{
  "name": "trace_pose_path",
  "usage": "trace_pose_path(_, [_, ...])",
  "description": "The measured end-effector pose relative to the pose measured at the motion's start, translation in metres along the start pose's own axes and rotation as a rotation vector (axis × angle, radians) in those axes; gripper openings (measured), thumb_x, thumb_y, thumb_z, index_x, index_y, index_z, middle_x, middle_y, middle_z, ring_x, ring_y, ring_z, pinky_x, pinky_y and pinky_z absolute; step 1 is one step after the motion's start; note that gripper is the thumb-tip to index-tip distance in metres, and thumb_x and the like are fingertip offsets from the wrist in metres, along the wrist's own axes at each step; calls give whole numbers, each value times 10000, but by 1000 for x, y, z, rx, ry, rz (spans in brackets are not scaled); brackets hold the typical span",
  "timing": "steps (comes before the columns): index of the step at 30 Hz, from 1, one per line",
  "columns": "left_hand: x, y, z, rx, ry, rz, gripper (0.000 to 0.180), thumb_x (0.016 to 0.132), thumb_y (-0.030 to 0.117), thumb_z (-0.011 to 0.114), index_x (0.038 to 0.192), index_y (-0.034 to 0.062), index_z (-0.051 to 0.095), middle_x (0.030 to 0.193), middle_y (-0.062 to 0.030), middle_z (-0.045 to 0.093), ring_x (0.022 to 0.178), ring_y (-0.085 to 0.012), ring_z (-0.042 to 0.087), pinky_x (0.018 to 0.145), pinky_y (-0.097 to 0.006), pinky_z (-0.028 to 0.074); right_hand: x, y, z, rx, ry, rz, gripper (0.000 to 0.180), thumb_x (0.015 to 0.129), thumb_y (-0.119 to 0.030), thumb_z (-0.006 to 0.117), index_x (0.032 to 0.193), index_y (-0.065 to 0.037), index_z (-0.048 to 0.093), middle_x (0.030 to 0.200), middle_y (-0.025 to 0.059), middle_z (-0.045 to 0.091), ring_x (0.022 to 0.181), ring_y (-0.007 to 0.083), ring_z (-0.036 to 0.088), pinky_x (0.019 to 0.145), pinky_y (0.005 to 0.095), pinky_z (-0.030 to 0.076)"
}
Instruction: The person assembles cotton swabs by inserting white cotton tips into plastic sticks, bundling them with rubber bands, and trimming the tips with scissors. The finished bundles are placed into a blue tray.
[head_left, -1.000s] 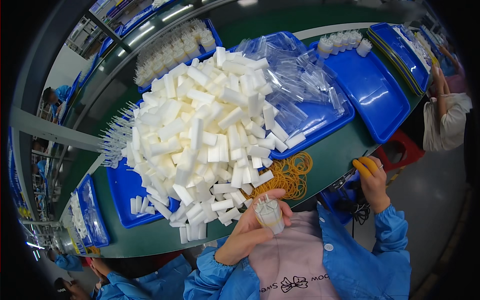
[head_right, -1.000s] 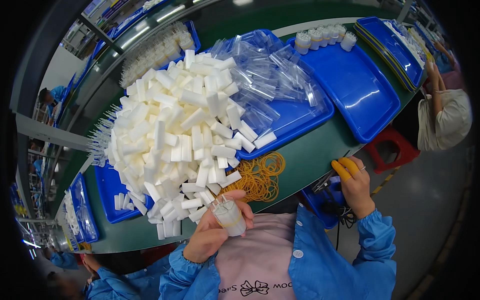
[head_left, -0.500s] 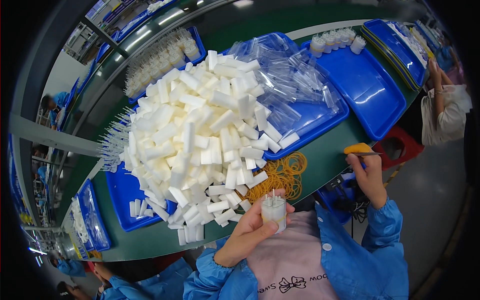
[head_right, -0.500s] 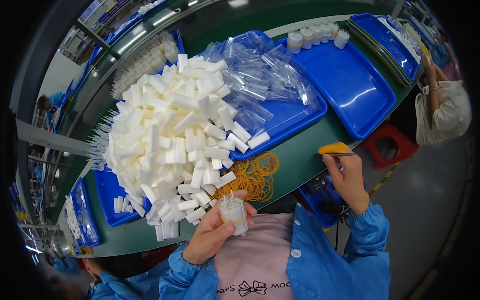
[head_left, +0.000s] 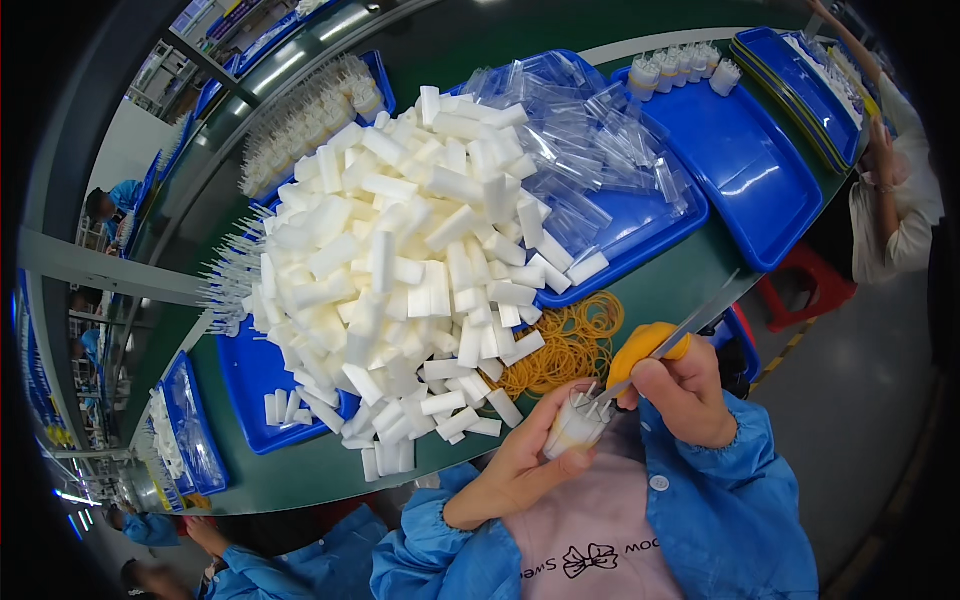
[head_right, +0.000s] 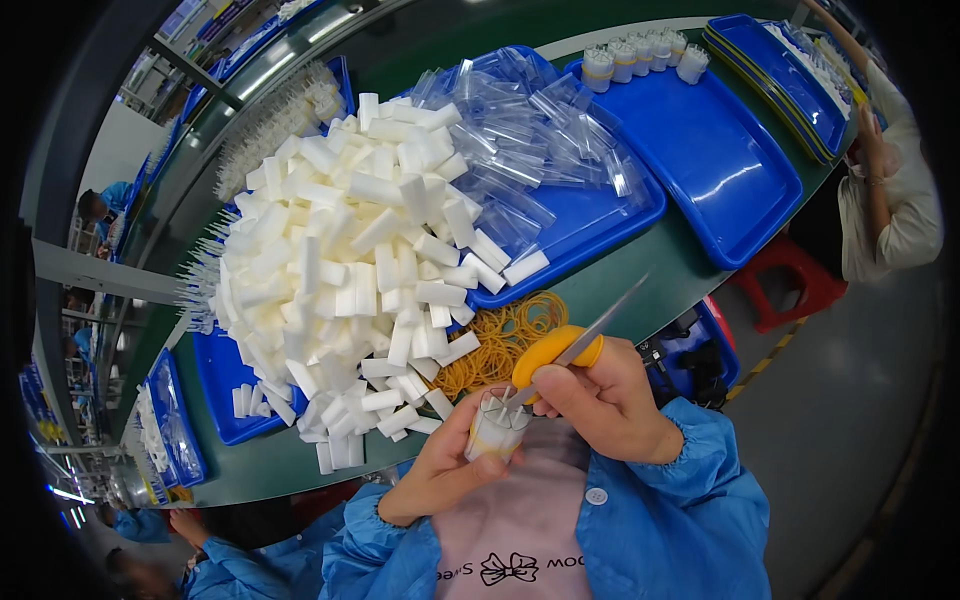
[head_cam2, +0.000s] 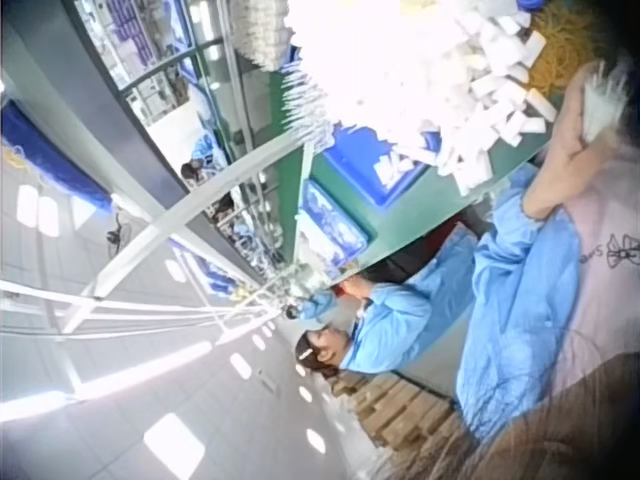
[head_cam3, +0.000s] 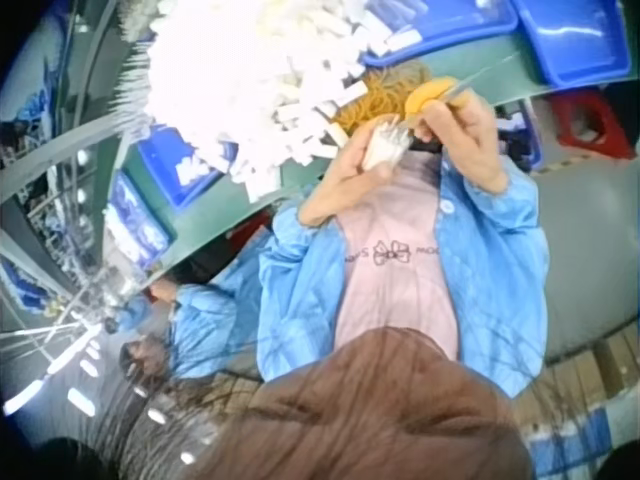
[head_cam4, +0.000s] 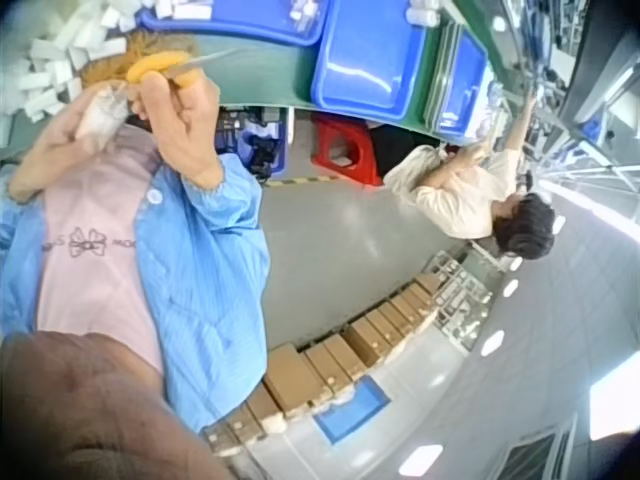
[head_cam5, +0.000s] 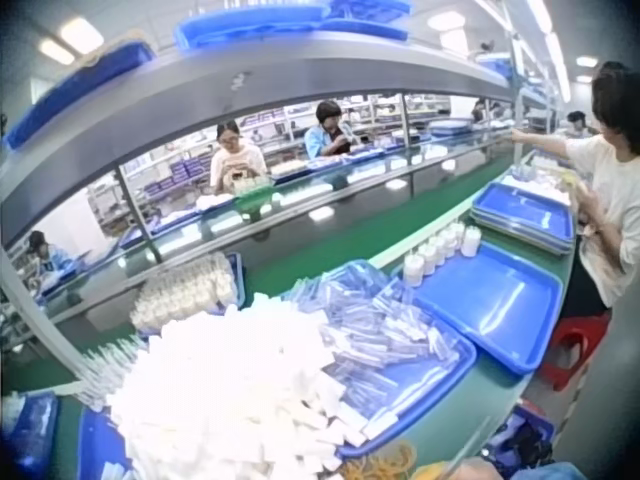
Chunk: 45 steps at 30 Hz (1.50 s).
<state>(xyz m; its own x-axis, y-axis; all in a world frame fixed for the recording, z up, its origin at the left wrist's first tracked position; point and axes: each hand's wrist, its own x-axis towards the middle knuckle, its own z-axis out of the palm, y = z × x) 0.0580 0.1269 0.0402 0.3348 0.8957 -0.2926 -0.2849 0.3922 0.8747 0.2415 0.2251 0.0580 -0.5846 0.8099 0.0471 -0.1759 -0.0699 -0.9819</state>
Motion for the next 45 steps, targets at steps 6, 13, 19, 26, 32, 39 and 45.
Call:
trace_pose_path(6, [0, -2, -1, -36, -7, 25, 721, 874, 282, 637, 1412, 30, 228, 1084, -78, 521, 913, -129, 543, 744, -255, 470, 5, 9, -5, 140, 7, 44, 193, 950, -163, 500, 987, 15, 566, 819, 55, 602, 675, 63, 552, 603, 204, 474])
trace_pose_path(13, [1, -3, -4, -20, -5, 19, 785, 816, 249, 717, 1406, 31, 247, 1045, -61, 529, 884, -119, 539, 752, -246, 459, 1, 3, -2, 186, 7, 113, 203, 949, -168, 512, 1007, 15, 576, 856, 52, 600, 686, 56, 540, 602, 204, 471])
trace_pose_path(19, [4, -3, -1, -26, 0, -18, 771, 818, 246, 715, 1399, 19, 262, 1009, -53, 536, 852, -104, 535, 747, -245, 453, 1, 3, -4, 107, -122, 116, 204, 942, -165, 520, 989, 15, 606, 876, 54, 616, 693, 59, 543, 601, 192, 451])
trace_pose_path(26, [4, -9, -2, -82, 7, -66, 715, 860, 245, 661, 1403, 20, 254, 1008, -63, 533, 821, -110, 530, 695, -254, 461, -1, 11, -4, -306, -71, -159, 193, 934, -151, 523, 979, 19, 603, 832, 63, 610, 672, 73, 548, 578, 203, 439])
trace_pose_path(32, [7, -2, -3, -271, -53, -103, 695, 869, 211, 644, 1410, 26, 248, 1036, -70, 519, 812, -118, 514, 680, -252, 460, -4, 12, -9, 129, 73, 30, 200, 943, -169, 521, 991, 13, 588, 862, 62, 604, 682, 69, 550, 593, 201, 459])
trace_pose_path(39, [7, -6, -3, -348, -50, -113, 681, 834, 321, 676, 1334, 24, 323, 1056, -89, 533, 791, -142, 534, 619, -270, 458, 0, 10, -7, 168, -64, 127, 206, 949, -172, 517, 1016, 15, 574, 870, 55, 591, 704, 67, 536, 610, 204, 464])
trace_pose_path(45, [7, -4, -5, -395, -55, -163, 716, 813, 440, 660, 1298, 10, 357, 1052, -96, 534, 794, -152, 540, 610, -259, 448, 0, 16, -4, 178, 3, 89, 205, 950, -171, 514, 1025, 14, 561, 874, 58, 591, 720, 70, 546, 616, 208, 471])
